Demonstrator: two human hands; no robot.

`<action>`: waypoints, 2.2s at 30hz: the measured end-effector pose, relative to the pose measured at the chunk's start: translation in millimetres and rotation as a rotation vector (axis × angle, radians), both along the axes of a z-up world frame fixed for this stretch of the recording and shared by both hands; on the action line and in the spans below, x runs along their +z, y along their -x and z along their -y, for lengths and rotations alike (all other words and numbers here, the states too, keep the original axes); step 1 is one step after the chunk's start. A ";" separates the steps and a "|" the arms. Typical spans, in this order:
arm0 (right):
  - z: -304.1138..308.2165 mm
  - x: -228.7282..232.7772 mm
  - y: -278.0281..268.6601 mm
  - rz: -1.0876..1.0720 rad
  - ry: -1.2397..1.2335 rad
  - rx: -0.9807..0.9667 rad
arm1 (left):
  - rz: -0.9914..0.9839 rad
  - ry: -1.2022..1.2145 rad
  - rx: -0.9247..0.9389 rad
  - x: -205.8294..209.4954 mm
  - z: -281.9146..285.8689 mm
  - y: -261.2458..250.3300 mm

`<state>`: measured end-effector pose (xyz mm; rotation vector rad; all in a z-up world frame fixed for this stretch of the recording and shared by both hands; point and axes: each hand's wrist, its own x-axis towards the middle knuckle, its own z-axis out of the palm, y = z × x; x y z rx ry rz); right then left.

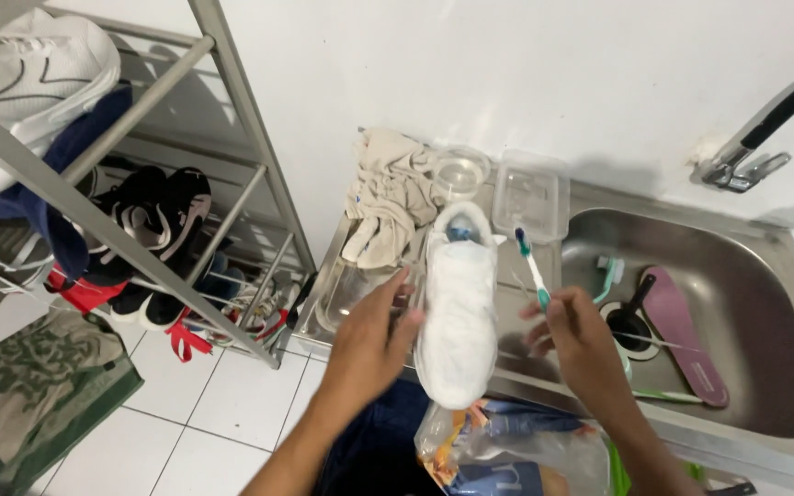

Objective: The person cleans a white sneaker by applying a cleaning tissue, scrubbing the upper and tongue with a toothbrush, and stuffing the interior with tissue.

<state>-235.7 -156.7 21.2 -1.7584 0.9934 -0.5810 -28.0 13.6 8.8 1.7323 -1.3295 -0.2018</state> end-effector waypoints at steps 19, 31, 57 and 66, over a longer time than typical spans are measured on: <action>23.6 -39.3 28.1 -0.163 0.543 0.118 | -0.026 -0.144 -0.026 -15.8 -17.6 56.1; 23.7 -24.0 -12.3 -0.114 0.479 0.135 | -0.393 -0.243 0.001 1.8 -36.5 29.7; 140.8 4.7 -74.5 -0.542 1.696 -0.182 | 0.007 -0.279 -0.047 -13.0 -25.8 16.9; 31.0 -17.6 -39.2 -0.210 0.366 0.053 | -0.154 -0.299 0.110 -31.4 -28.9 15.7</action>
